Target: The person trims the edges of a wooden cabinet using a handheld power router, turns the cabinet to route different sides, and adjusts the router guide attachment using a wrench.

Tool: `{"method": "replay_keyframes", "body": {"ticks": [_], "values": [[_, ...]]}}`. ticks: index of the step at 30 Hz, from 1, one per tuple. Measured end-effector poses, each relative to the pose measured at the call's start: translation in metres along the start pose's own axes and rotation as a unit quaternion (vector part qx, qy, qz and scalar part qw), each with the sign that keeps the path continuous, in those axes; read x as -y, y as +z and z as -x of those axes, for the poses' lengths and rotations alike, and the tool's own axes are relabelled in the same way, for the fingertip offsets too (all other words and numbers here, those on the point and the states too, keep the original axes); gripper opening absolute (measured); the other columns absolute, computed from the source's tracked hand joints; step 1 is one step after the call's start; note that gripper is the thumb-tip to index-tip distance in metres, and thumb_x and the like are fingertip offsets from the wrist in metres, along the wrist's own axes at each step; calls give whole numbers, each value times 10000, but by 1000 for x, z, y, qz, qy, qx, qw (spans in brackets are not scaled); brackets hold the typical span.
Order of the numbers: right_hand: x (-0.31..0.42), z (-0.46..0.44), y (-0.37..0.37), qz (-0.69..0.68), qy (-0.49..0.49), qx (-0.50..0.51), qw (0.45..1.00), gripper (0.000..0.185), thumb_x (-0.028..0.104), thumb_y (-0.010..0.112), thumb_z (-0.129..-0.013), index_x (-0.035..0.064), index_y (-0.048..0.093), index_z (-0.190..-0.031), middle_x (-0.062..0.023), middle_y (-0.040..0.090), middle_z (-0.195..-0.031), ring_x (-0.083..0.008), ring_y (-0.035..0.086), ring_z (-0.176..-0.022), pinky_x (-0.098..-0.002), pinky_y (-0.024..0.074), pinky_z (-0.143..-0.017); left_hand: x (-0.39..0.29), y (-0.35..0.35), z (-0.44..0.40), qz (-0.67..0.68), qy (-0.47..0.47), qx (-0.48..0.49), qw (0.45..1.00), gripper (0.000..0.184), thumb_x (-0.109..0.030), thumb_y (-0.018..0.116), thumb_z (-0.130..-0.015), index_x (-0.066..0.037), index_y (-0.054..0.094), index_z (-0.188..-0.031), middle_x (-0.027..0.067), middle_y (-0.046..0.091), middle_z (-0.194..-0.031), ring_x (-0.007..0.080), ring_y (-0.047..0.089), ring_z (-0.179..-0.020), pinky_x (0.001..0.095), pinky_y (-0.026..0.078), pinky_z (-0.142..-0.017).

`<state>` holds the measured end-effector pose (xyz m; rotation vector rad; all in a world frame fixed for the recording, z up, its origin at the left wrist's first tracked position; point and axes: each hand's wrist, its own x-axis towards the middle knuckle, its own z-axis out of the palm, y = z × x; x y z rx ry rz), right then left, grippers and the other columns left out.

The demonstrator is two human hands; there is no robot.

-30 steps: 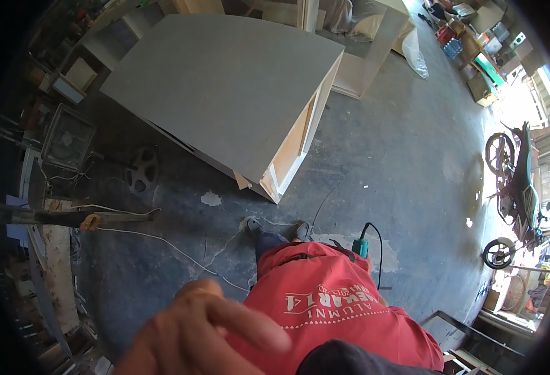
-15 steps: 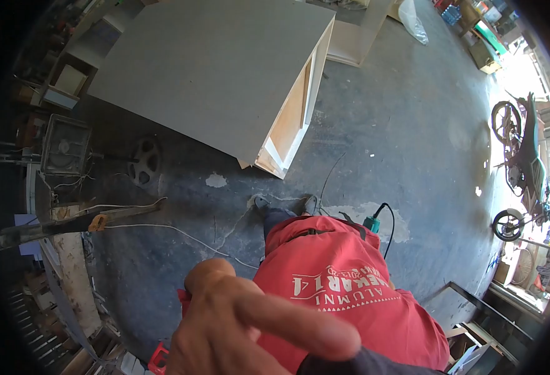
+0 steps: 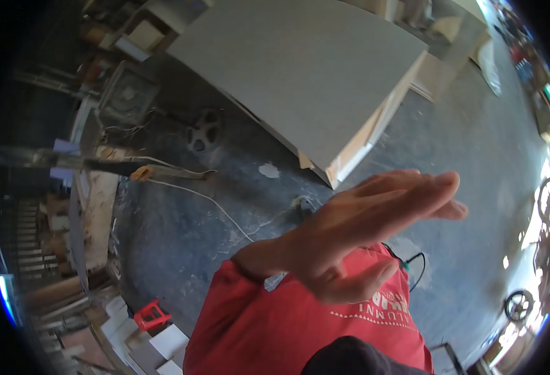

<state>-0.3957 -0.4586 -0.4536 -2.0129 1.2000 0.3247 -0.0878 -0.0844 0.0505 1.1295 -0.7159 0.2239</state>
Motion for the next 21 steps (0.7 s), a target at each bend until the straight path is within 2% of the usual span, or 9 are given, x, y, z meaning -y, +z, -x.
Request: {"method": "replay_keyframes", "body": {"ticks": [1,3,4,6,12,16,18,19,21], "values": [[8,0,-2,-1,1,0,1000,747,544,837,-730,40,649,-1250,-250,731,-1101,-431,693,-1070,-500,531,-889,6,-3,4,-22,-1,26,999,508,-125,639,-824,49,654,-1301,182,670,-1357,329,625,-1286,488,483,-1078],[6,-4,-4,-6,4,-1,1000,749,545,838,-730,39,649,-1250,-250,731,-1102,-431,694,-1070,-499,531,-889,14,-10,9,-68,11,95,993,566,-117,616,-857,56,579,-1395,227,729,-1218,376,643,-1248,512,498,-1074],[9,-6,-3,-7,0,-1,1000,751,545,838,-729,38,649,-1250,-250,731,-1102,-430,694,-1070,-499,531,-889,15,-13,12,-72,13,93,993,566,-117,616,-857,56,579,-1395,227,729,-1218,376,643,-1248,512,498,-1074],[17,-15,1,-14,-11,0,1000,753,546,839,-729,36,650,-1250,-250,731,-1102,-430,694,-1069,-498,532,-889,14,-15,17,-50,-15,110,993,474,-124,634,-839,55,675,-1276,242,731,-1197,378,681,-1182,511,524,-1039],[48,-50,11,-55,-89,-20,994,760,549,841,-727,31,650,-1250,-249,731,-1102,-428,695,-1068,-496,532,-888,10,-31,16,-103,-34,90,990,421,-147,651,-851,51,701,-1218,226,751,-1126,371,722,-1079,488,571,-955],[108,-85,-16,12,-114,-60,992,689,485,849,-756,-2,661,-1206,-250,725,-1107,-408,697,-1048,-484,530,-881,19,-49,23,-125,-73,69,987,402,-140,642,-866,35,702,-1224,217,751,-1120,373,723,-1076,484,562,-971],[148,-95,-33,-11,-159,-117,980,671,458,852,-762,2,664,-1217,-248,724,-1108,-408,698,-1039,-482,528,-879,25,-68,22,-384,-39,82,919,412,-138,648,-866,5,698,-1250,190,739,-1184,361,699,-1146,485,533,-1025],[165,-107,-38,-74,-207,-149,964,467,323,864,-802,39,696,-1133,-76,718,-951,-194,663,-854,-375,530,-785,29,-78,22,-376,-37,90,921,412,-138,648,-866,5,698,-1250,190,739,-1184,361,699,-1146,485,533,-1025],[206,-120,-56,-173,-266,-175,932,424,304,842,-851,48,688,-1152,-34,701,-991,-167,633,-869,-346,518,-797,40,-96,20,-503,-73,78,858,460,-130,660,-855,-21,673,-1302,156,699,-1299,359,635,-1268,503,469,-1108]]}}
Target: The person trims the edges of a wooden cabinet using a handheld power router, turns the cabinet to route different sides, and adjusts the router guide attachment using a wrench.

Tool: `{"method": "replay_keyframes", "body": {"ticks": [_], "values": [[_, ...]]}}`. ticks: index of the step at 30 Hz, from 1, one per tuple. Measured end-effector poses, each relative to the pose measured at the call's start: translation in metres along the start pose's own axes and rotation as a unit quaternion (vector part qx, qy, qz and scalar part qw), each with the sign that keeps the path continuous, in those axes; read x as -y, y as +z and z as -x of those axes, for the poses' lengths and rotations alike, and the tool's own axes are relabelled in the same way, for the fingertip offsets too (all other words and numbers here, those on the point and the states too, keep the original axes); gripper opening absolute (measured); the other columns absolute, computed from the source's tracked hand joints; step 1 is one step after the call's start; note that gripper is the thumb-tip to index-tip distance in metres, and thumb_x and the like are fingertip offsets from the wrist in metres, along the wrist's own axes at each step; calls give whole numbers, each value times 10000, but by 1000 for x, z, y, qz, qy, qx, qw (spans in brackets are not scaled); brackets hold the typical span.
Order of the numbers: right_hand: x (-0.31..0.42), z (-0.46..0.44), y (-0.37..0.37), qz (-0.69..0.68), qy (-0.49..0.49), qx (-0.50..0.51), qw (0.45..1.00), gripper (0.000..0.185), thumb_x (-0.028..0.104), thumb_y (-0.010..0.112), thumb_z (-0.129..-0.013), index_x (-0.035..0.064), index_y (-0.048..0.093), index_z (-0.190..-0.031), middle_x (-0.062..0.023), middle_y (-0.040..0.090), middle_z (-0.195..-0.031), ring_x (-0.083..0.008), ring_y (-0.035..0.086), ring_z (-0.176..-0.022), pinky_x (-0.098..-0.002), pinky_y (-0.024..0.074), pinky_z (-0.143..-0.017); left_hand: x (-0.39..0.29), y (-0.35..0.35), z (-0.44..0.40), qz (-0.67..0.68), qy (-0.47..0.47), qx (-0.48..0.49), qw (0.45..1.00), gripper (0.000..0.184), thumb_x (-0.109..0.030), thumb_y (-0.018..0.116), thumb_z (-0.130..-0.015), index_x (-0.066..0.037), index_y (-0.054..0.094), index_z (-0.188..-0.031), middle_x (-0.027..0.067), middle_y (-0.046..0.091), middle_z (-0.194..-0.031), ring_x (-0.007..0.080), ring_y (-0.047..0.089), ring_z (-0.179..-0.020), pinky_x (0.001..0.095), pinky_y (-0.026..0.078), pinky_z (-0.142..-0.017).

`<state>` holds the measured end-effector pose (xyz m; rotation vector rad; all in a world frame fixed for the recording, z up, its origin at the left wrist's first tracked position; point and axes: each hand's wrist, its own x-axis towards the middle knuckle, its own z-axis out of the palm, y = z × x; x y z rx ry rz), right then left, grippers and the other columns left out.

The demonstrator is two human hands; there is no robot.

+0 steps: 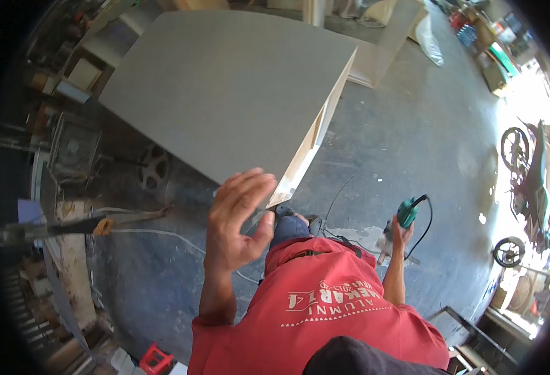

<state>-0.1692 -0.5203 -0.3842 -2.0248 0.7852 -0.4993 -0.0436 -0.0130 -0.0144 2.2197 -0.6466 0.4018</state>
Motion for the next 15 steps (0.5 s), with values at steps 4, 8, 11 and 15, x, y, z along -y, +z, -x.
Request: {"method": "replay_keyframes", "body": {"ticks": [4,8,11,15], "values": [[102,-65,11,-125,-17,-81,989,429,300,817,-890,23,670,-1183,-50,693,-1034,-158,627,-920,-335,513,-822,43,6,-6,-38,-79,59,994,575,-139,684,-849,-59,601,-1413,132,614,-1441,369,505,-1418,548,332,-1210],[169,-131,17,-241,-71,-131,959,427,314,804,-911,4,670,-1172,-74,704,-1054,-170,655,-925,-346,533,-837,64,14,-18,-45,-99,94,990,594,-150,692,-849,-72,591,-1429,137,589,-1474,365,484,-1439,555,307,-1226],[246,-162,23,-366,-52,-124,921,416,291,785,-922,-18,657,-1169,-112,703,-1070,-205,684,-951,-368,555,-858,74,17,-22,-33,-117,97,988,586,-146,692,-852,-73,597,-1425,145,568,-1500,364,474,-1448,556,298,-1233],[327,-206,38,-447,-91,-94,885,417,323,724,-957,-21,625,-1172,-132,688,-1056,-244,692,-966,-385,572,-856,85,21,-33,-39,-144,79,986,572,-129,681,-854,-53,600,-1415,150,553,-1516,365,466,-1454,561,292,-1237]]}}
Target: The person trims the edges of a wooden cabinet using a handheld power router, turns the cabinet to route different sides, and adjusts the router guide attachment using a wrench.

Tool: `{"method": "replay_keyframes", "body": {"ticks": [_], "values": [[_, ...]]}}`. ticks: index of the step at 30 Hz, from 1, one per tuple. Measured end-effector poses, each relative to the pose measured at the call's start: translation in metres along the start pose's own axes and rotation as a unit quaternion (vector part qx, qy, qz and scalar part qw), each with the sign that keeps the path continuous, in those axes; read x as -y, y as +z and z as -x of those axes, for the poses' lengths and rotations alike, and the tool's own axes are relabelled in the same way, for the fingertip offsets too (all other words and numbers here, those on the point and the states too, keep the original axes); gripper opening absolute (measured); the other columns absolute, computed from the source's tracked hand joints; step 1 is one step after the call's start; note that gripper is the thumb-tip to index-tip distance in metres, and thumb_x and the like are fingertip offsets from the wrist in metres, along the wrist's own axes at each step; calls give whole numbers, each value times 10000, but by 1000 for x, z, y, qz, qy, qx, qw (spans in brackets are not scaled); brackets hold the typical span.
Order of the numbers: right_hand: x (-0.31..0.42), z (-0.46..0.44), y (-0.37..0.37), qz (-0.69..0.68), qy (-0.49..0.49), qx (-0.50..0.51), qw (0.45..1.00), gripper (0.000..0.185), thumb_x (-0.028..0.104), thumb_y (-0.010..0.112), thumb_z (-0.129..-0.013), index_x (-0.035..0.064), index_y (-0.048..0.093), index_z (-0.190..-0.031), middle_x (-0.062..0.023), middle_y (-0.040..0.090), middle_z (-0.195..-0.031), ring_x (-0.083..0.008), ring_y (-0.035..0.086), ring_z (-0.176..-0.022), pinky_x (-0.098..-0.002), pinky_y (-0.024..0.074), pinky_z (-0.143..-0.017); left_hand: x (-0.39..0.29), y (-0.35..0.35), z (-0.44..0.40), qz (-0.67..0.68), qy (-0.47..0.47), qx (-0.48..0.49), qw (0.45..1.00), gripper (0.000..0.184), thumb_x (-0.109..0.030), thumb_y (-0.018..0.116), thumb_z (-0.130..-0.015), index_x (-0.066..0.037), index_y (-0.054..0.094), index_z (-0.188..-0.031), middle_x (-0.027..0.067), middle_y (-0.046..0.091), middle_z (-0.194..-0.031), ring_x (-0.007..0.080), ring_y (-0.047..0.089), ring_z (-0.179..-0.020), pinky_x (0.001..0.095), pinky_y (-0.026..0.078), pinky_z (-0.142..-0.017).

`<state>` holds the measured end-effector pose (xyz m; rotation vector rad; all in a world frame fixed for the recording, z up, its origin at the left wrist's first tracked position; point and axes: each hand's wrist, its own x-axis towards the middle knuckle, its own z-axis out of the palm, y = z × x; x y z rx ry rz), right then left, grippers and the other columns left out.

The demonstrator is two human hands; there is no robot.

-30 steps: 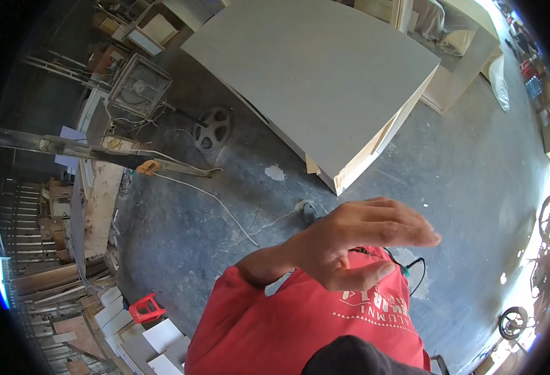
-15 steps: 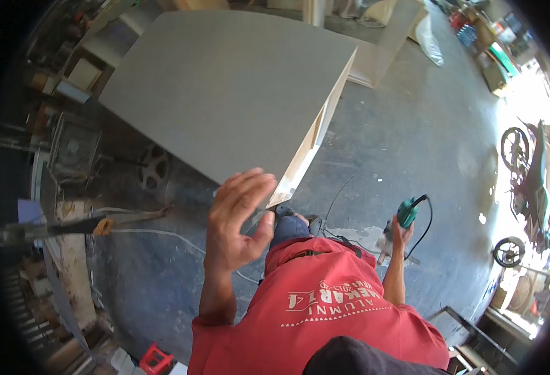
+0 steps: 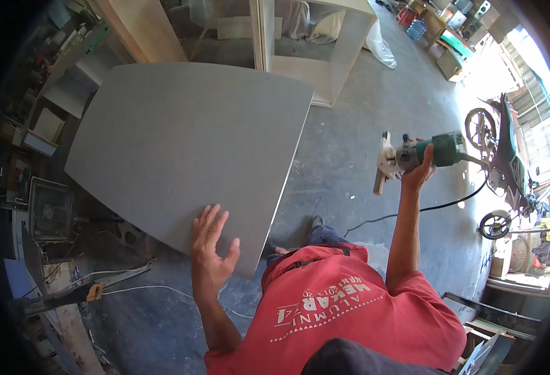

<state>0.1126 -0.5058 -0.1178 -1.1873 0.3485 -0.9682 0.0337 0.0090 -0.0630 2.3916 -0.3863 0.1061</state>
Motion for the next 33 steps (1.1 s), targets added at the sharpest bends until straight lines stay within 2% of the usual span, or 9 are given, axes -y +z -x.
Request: {"method": "replay_keyframes", "body": {"ticks": [5,10,14,18,23,26,28,32,33], "values": [[-1,-68,83,-101,-62,53,992,487,471,573,-1004,16,586,-1177,-153,675,-1061,-271,678,-990,-410,570,-877,-15,8,-18,-21,-68,-28,997,568,-111,668,-853,-31,595,-1410,154,548,-1520,367,467,-1453,552,299,-1236],[-43,-152,158,-191,16,174,966,501,467,585,-982,19,579,-1204,-163,670,-1088,-282,670,-1010,-432,557,-908,-53,23,-41,-79,-209,-63,973,521,-99,658,-875,-15,609,-1387,169,544,-1518,389,478,-1437,498,378,-1189],[-80,-212,216,-181,38,336,924,507,364,673,-929,-36,563,-1221,-192,667,-1061,-310,686,-999,-452,557,-904,-94,56,-92,-79,-269,-126,952,511,-69,668,-876,-3,612,-1380,193,561,-1492,395,497,-1417,469,418,-1156],[-95,-242,262,-95,31,450,887,563,362,668,-894,-47,557,-1265,-193,664,-1102,-325,683,-1025,-467,541,-935,-133,96,-201,-40,-205,-71,975,476,-82,664,-905,-5,609,-1372,185,568,-1478,395,493,-1414,477,414,-1161],[-108,-241,297,-64,15,499,864,594,428,755,-829,-28,614,-1182,-158,692,-1004,-261,686,-957,-410,535,-855,-101,140,-327,-122,-88,-99,984,382,29,580,-914,-45,669,-1278,166,610,-1421,379,518,-1391,459,381,-1193],[-111,-238,302,-52,37,544,837,637,459,780,-805,-27,611,-1179,-149,694,-987,-258,692,-931,-396,546,-820,-76,134,-368,-234,-56,-25,970,267,59,566,-889,-30,689,-1110,166,649,-1315,362,564,-1323,453,394,-1180],[-114,-231,306,-77,57,550,830,665,474,800,-785,-20,605,-1185,-140,697,-972,-250,696,-917,-383,554,-800,-79,124,-384,-202,-137,115,963,177,74,559,-870,-10,658,-989,165,664,-1238,348,587,-1274,447,417,-1157],[-102,-217,316,-96,82,589,798,643,432,807,-786,-9,599,-1205,-141,707,-986,-240,700,-932,-378,562,-823,-67,132,-362,-143,-95,6,985,253,75,553,-874,-19,689,-1064,164,667,-1266,337,604,-1244,450,445,-1122],[-99,-213,316,-95,83,603,787,628,411,808,-790,-6,599,-1211,-141,711,-994,-236,701,-935,-375,565,-828,-78,130,-349,-142,-113,-108,977,303,72,555,-878,-28,696,-1127,164,662,-1296,335,603,-1259,437,450,-1119]]}}
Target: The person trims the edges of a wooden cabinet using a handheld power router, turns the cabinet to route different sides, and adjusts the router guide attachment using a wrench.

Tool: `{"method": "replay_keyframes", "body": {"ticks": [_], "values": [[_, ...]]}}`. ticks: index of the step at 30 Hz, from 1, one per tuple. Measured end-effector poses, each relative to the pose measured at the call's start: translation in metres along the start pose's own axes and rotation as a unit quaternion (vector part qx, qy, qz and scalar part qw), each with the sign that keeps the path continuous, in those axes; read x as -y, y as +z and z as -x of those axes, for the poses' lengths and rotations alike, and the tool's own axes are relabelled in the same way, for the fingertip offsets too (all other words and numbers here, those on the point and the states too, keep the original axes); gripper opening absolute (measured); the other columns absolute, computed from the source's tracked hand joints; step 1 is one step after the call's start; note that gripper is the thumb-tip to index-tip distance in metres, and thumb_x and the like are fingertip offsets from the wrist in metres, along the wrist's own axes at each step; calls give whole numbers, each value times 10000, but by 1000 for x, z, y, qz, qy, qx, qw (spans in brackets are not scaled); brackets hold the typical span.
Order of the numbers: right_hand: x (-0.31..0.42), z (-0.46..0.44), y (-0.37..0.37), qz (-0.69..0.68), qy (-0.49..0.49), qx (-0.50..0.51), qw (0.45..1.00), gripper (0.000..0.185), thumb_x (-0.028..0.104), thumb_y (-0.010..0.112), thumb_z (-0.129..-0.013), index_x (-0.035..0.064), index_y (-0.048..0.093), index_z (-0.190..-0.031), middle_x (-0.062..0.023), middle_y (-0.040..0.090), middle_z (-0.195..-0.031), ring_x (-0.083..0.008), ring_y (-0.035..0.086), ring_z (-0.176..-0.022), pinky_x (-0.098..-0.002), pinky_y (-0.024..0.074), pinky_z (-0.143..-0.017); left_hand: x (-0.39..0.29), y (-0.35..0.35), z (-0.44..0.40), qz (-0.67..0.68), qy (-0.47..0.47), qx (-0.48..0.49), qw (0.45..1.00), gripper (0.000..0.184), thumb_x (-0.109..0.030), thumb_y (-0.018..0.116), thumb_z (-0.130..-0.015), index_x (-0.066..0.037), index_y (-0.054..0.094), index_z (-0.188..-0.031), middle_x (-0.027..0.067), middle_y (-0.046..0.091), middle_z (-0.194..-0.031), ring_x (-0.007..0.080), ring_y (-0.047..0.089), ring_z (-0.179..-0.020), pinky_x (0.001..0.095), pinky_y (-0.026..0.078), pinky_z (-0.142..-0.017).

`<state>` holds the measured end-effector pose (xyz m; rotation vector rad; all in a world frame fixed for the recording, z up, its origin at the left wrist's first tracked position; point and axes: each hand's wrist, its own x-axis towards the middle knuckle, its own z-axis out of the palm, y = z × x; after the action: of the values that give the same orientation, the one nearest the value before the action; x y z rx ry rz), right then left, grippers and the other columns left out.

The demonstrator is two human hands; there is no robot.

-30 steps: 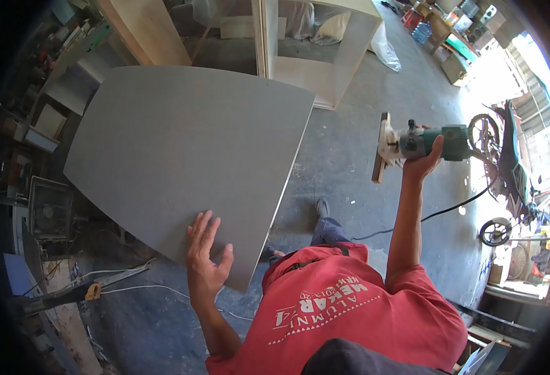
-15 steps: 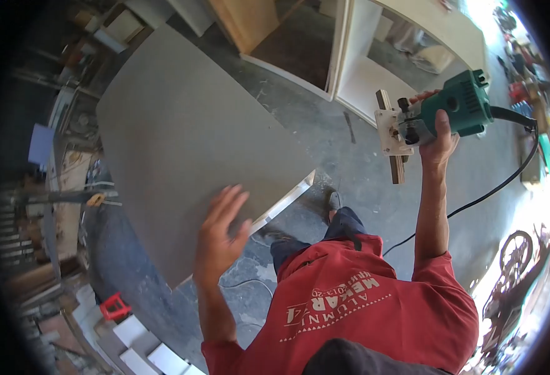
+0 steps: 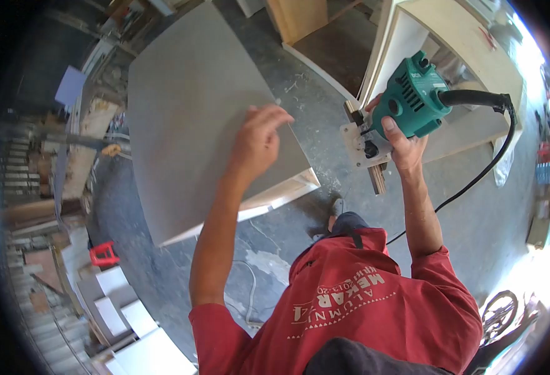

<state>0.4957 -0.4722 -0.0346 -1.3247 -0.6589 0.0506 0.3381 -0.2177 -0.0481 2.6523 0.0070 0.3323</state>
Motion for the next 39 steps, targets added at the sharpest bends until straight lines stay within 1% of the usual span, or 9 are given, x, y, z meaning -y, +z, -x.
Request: {"method": "replay_keyframes", "body": {"ticks": [1,5,10,11,13,17,23,28,39], "values": [[2,3,5,1,5,16,1000,615,390,808,-793,-3,598,-1216,-141,715,-1002,-233,702,-939,-372,567,-832,-3,-8,18,8,-35,-107,994,355,69,558,-883,-38,702,-1189,163,656,-1327,332,602,-1273,424,454,-1115],[13,-1,29,37,-44,86,995,549,284,812,-824,-19,590,-1225,-128,713,-1018,-228,702,-945,-379,571,-838,53,-40,125,-30,-268,-199,942,499,-6,629,-870,-58,628,-1366,187,618,-1397,387,566,-1316,445,426,-1143],[15,0,69,9,-46,125,991,513,225,812,-847,-40,580,-1220,-144,714,-1007,-231,709,-921,-376,583,-833,84,-36,215,-222,-441,-187,849,582,-395,592,-1012,-126,499,-1520,150,425,-1615,363,362,-1505,521,280,-1233],[10,1,74,15,-47,141,989,513,225,812,-847,-40,580,-1220,-144,714,-1007,-231,709,-921,-376,583,-833,83,-32,217,-213,-452,-192,844,582,-395,592,-1012,-126,499,-1520,150,425,-1615,363,362,-1505,521,280,-1233],[1,6,79,17,-39,121,992,518,227,813,-846,-41,578,-1222,-151,718,-995,-239,717,-907,-384,590,-825,83,-25,212,-247,-450,-186,838,647,-530,522,-1028,-148,469,-1547,120,364,-1658,345,290,-1543,557,220,-1250],[3,20,89,0,-27,108,994,380,215,829,-823,-15,686,-1090,-67,733,-986,-153,674,-899,-306,545,-831,83,-20,212,-258,-451,-205,830,627,-513,531,-1025,-153,486,-1536,118,388,-1645,353,319,-1528,560,242,-1243],[6,30,96,7,-54,129,990,373,182,813,-832,-24,669,-1108,-81,733,-988,-157,678,-890,-305,545,-832,81,-19,206,-267,-472,-191,818,641,-560,493,-1028,-197,467,-1556,85,377,-1656,318,287,-1552,555,205,-1263],[4,38,101,-32,-67,133,988,436,173,808,-850,-34,606,-1176,-122,723,-988,-199,698,-896,-333,554,-832,87,-14,211,-303,-415,-244,822,611,-520,524,-1013,-128,553,-1480,125,466,-1589,358,376,-1495,578,283,-1216],[5,42,107,-94,-52,137,985,411,183,787,-883,-32,603,-1181,-156,719,-966,-247,706,-855,-366,563,-820,86,-7,210,-345,-395,-286,802,568,-504,523,-999,-123,605,-1412,95,543,-1500,319,458,-1414,580,326,-1180]]}}
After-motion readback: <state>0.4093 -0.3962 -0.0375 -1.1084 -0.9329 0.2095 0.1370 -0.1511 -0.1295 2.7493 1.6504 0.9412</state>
